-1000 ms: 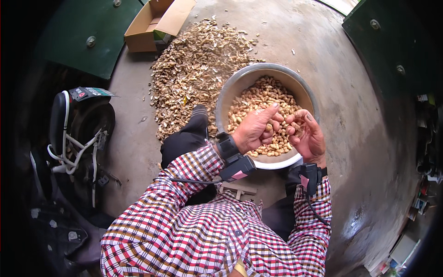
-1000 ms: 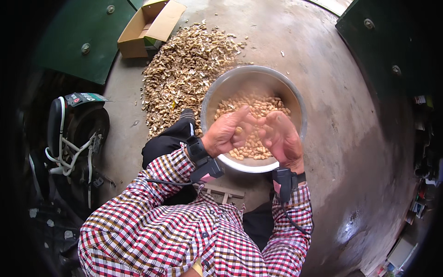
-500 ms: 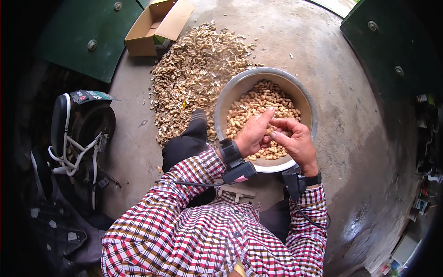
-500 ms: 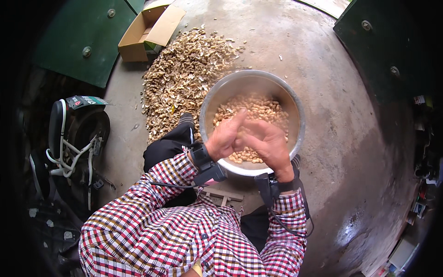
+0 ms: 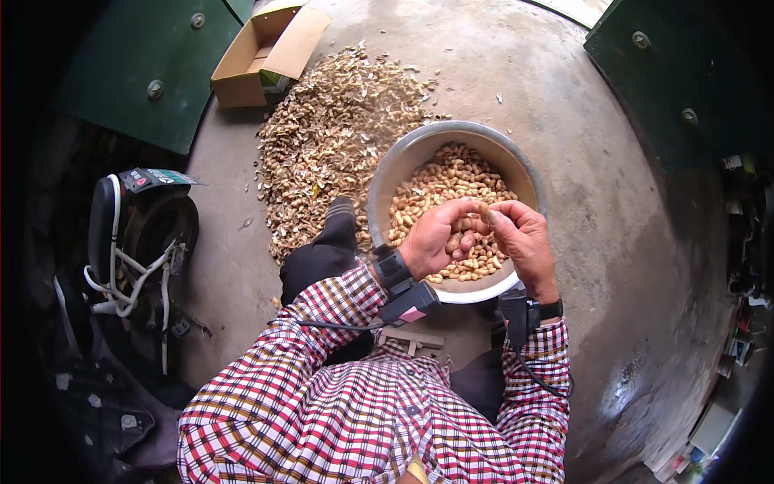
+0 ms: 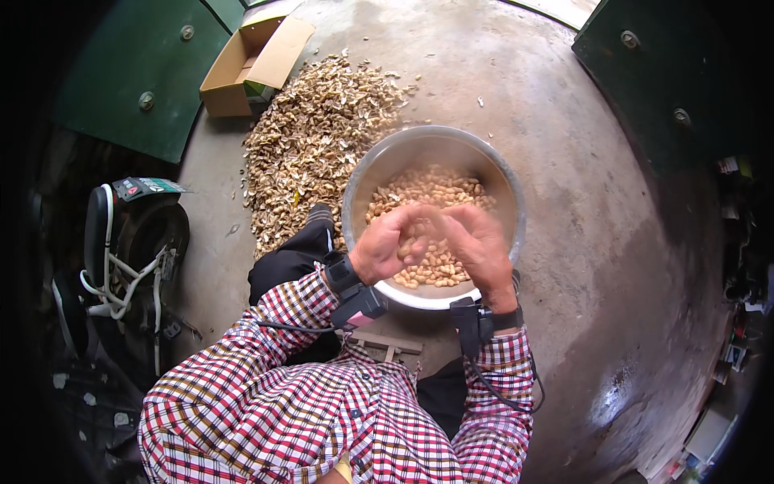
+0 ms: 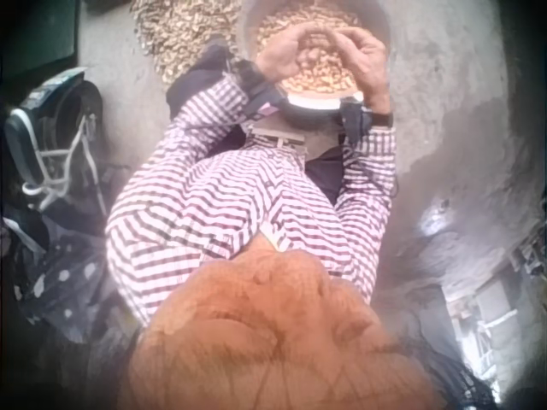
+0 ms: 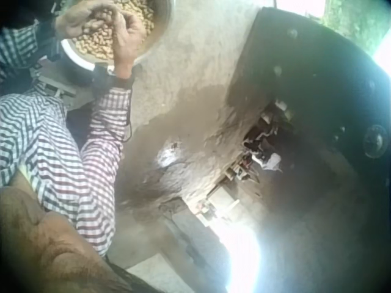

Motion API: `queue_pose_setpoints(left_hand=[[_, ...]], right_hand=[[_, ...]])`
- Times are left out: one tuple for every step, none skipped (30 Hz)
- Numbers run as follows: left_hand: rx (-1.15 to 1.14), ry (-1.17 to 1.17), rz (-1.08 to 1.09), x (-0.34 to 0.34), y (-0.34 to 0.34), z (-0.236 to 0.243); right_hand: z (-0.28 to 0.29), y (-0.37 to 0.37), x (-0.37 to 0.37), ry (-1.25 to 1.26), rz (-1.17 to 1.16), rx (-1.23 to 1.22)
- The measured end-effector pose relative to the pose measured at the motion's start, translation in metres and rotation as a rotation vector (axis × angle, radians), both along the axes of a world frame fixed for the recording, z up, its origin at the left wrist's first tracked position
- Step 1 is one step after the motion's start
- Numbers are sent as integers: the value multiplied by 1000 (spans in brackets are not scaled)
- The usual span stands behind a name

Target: The person sits on the floor and peels peanuts by hand, removing the outer shells and placing the kernels into a metal bowl. The shells are discarded onto the floor beside the bowl.

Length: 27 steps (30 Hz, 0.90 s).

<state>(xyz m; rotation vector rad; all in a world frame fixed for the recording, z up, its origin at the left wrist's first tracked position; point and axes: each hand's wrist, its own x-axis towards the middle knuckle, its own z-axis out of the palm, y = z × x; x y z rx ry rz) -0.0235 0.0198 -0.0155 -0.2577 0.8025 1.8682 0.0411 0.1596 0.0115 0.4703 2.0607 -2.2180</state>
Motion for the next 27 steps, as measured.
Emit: queue_pose_setpoints(left_hand=[[22,49,-1,1,-1,0],[23,49,0,2,-1,0],[23,110,18,3,-1,-2],[22,170,37,4,-2,-2],[23,170,38,3,-2,-1],[13,192,43,2,-2,0],[2,214,47,2,-3,2],[3,214,48,2,-3,2],[-12,217,52,2,-3,2],[-29,219,56,2,-3,2],[-30,219,57,2,-2,1],[-33,244,55,2,-2,0],[-36,269,52,2,-2,-2],[-30,273,56,2,-3,0],[-16,275,47,3,-5,1],[-2,278,39,3,-6,3],[-5,276,39,3,-6,3],[-5,277,21,3,-6,4],[-3,278,4,3,-6,5],[-4,277,3,3,-5,5],[-8,297,6,3,-5,6],[-13,317,10,4,-4,6],[-14,317,11,4,-4,5],[-30,345,18,5,-4,3],[-45,373,26,5,-4,3],[-44,373,25,5,-5,3],[-46,370,24,5,-5,3]], right_hand=[[0,1,0,-34,-39,-45],[0,1,-1,-68,-75,-90],[-1,0,-1,-67,-73,-89],[-4,-2,-2,-37,-75,-102],[-6,-4,-2,-8,-79,-115],[-7,-6,-3,-8,-78,-114],[-8,-7,-3,14,-105,-105],[-9,-8,-4,36,-133,-95],[-11,-7,-4,34,-132,-94],[-13,-7,-4,48,-133,-90],[-14,-5,-4,63,-133,-86],[-15,-4,-4,61,-132,-88],[-17,-2,-4,44,-144,-204],[-15,-2,-4,33,-154,-312],[-14,-3,-4,36,-151,-307],[-13,-5,-4,70,-133,-231],[-14,-4,-4,97,-118,-163],[-15,-4,-5,96,-118,-166],[-15,-3,-5,90,-107,-158],[-16,-3,-5,85,-98,-149],[-15,-3,-5,84,-99,-149],[-13,-3,-6,90,-101,-138],[-12,-4,-6,97,-101,-129],[-13,-4,-6,97,-100,-129],[-13,-4,-6,81,-98,-153],[-14,-3,-5,64,-98,-175],[-14,-3,-5,65,-99,-174]])
